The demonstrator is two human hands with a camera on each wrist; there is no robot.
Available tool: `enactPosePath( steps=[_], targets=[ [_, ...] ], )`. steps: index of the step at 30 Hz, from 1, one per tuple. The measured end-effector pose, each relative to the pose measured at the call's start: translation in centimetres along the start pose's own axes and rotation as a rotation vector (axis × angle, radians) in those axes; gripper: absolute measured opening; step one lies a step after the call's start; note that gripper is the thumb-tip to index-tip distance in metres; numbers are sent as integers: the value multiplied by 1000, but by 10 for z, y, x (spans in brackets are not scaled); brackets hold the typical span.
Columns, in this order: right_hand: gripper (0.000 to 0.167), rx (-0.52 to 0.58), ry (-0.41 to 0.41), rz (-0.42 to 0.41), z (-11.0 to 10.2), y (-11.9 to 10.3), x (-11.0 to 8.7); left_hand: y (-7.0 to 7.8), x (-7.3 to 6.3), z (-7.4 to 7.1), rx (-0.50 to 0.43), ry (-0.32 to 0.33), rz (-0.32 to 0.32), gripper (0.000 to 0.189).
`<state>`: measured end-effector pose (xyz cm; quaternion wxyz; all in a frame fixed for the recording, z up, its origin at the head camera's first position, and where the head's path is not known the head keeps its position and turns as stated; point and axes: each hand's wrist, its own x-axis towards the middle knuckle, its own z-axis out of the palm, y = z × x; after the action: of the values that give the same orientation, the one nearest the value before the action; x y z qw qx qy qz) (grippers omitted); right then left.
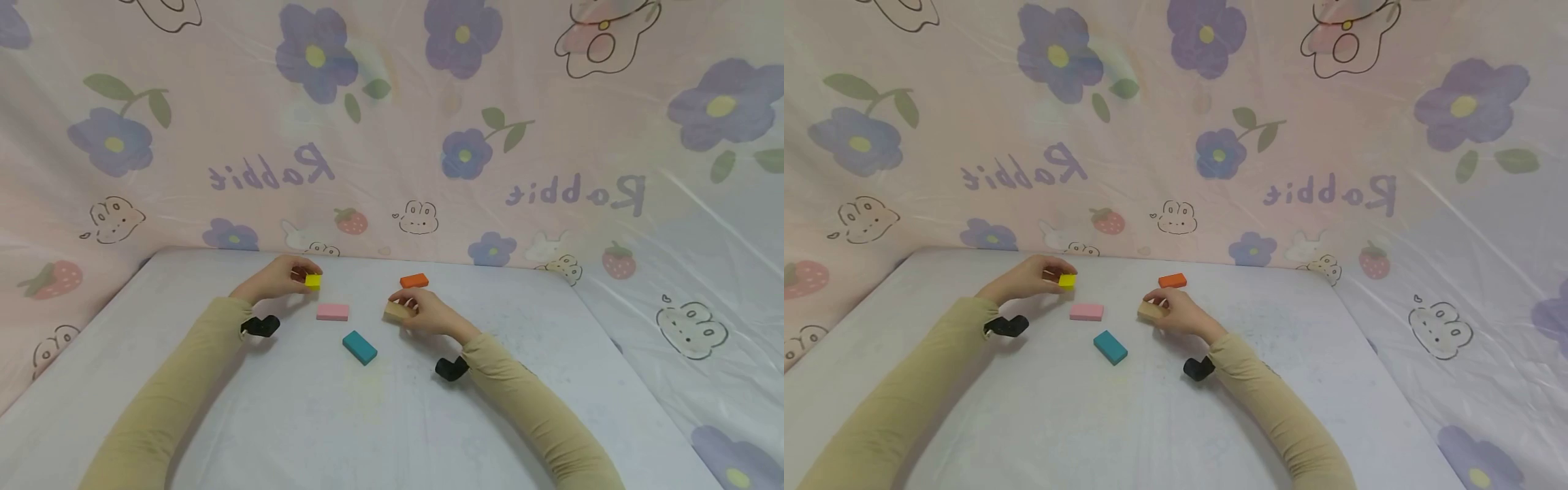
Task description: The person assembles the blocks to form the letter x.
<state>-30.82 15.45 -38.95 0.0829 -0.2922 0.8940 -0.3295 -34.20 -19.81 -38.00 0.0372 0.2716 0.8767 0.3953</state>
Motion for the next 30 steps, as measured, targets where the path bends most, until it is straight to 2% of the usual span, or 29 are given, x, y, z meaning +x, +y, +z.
enactPosePath(
  steps=[3, 10, 15, 24, 30],
  targets=[
    [48, 7, 7, -11, -2, 0, -2, 6, 1, 2, 0, -12, 2, 38],
    [49, -3, 8, -53, -9, -1, -8, 19, 7, 8, -21, -37, 79, 39],
    [49, -15, 9, -69, -14, -3, -12, 25, 10, 12, -37, -55, 89, 39],
    [47, -17, 41, -85, -22, -2, -24, 37, 13, 23, -72, -85, 161, 38],
    [46, -7, 43, -82, -26, -1, -36, 45, 16, 33, -97, -105, 135, 36]
  ],
)
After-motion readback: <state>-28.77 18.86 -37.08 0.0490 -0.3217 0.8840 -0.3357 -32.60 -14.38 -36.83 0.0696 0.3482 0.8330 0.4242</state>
